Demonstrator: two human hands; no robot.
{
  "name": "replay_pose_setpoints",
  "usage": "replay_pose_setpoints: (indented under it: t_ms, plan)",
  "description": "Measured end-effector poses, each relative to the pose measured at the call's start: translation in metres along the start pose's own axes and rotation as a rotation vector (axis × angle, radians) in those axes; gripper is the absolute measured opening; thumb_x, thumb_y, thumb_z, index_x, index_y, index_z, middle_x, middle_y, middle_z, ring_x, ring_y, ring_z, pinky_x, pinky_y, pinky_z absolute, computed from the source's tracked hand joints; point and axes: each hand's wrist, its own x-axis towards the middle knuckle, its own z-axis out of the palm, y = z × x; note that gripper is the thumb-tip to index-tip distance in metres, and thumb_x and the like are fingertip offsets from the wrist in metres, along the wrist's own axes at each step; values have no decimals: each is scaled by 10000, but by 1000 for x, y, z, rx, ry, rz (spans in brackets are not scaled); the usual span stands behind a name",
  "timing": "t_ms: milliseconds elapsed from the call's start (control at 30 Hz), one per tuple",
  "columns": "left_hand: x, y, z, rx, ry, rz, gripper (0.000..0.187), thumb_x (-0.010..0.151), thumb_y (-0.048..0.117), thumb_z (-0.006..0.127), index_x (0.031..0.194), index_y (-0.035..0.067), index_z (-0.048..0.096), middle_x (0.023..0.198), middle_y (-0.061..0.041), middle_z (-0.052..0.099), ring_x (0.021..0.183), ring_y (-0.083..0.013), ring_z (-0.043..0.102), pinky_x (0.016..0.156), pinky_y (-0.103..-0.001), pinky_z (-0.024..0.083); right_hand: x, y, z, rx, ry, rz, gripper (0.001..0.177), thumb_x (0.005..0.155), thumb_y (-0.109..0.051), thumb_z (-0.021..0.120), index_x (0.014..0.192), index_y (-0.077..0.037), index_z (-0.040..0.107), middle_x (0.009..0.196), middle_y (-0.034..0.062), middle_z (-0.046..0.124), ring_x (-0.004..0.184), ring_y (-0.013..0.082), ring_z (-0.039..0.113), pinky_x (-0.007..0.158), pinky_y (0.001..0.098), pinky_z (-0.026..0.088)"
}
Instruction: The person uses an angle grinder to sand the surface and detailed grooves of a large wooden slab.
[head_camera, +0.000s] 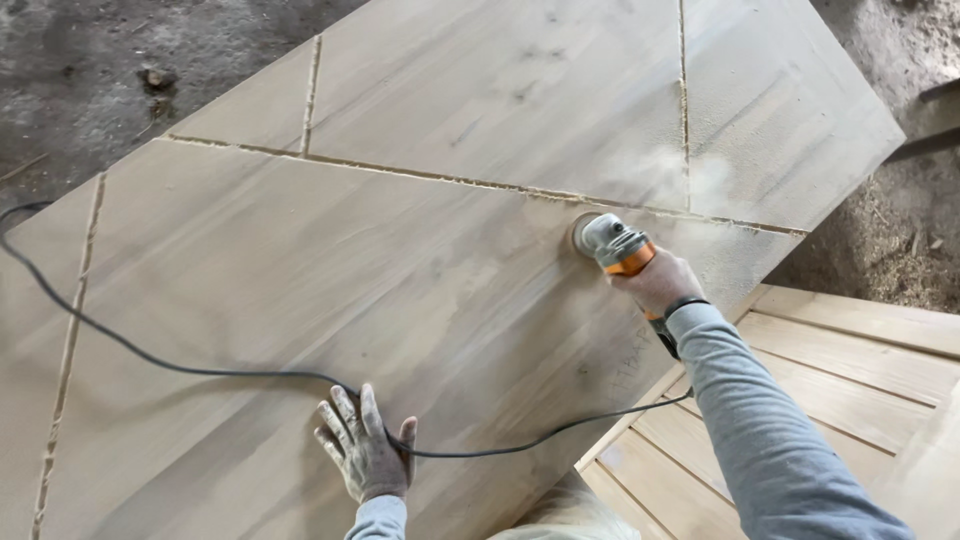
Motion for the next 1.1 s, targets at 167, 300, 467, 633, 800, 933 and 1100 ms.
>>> replay_pose_setpoints:
  t_ms: [167, 300, 467, 633, 800, 933, 1100]
  plan:
    - [0, -1, 5, 13, -20, -22, 851, 924, 691, 390, 1592, 177, 271, 1675, -235, 196, 1549, -478, 122, 1219, -679, 84, 47, 27, -9, 135, 61, 126, 505, 810, -417, 812, 1115, -19, 758, 953, 135, 777, 840, 244, 756, 833, 382, 610]
    - [0, 1, 5, 17, -20, -21, 833, 937, 687, 377, 1592, 182, 278, 1677, -239, 207, 1554, -478, 129, 1223, -680, 89, 46, 15, 2, 268, 85, 119, 434, 827, -368, 834, 1091, -42, 727, 945, 122, 753, 830, 228, 736, 823, 402, 611]
    - [0, 6, 1, 26, 2, -4, 845, 942, 689, 379, 1594, 164, 262, 1670, -253, 205, 1547, -493, 129, 1219, -685, 91, -13, -28, 30, 419, -75, 153, 398, 795, -224, 799, 1148, -105, 658, 931, 105, 742, 789, 246, 729, 750, 414, 647]
    - [-1, 5, 2, 55, -28, -14, 844, 942, 671, 387, 1600, 164, 240, 1672, -248, 190, 1547, -497, 127, 1222, -679, 98, -76, -56, 67, 203, -14, -87, 468, 762, -322, 828, 1101, -43, 666, 890, 143, 759, 791, 277, 764, 762, 388, 630]
    - [-2, 0, 2, 1, 21, -12, 794, 965, 649, 372, 1592, 170, 284, 1685, -217, 217, 1564, -457, 144, 1239, -652, 106, -116, -79, 99, 140, -54, -215, 488, 729, -341, 822, 1063, -43, 628, 877, 169, 756, 794, 319, 763, 772, 405, 624]
    - [-3, -4, 0, -105, 59, -6, 777, 997, 640, 341, 1584, 132, 314, 1685, -213, 248, 1566, -457, 158, 1241, -641, 93, -148, -86, 117, 15, -157, -343, 475, 751, -349, 800, 1061, -54, 594, 832, 166, 747, 780, 336, 746, 760, 428, 612]
    - [-3, -1, -3, -134, 79, -7, 760, 1012, 648, 310, 1574, 136, 338, 1686, -195, 264, 1578, -433, 173, 1262, -618, 90, -153, -85, 115, -165, -283, -508, 471, 736, -321, 809, 1052, -63, 575, 837, 149, 733, 764, 314, 750, 739, 425, 622]
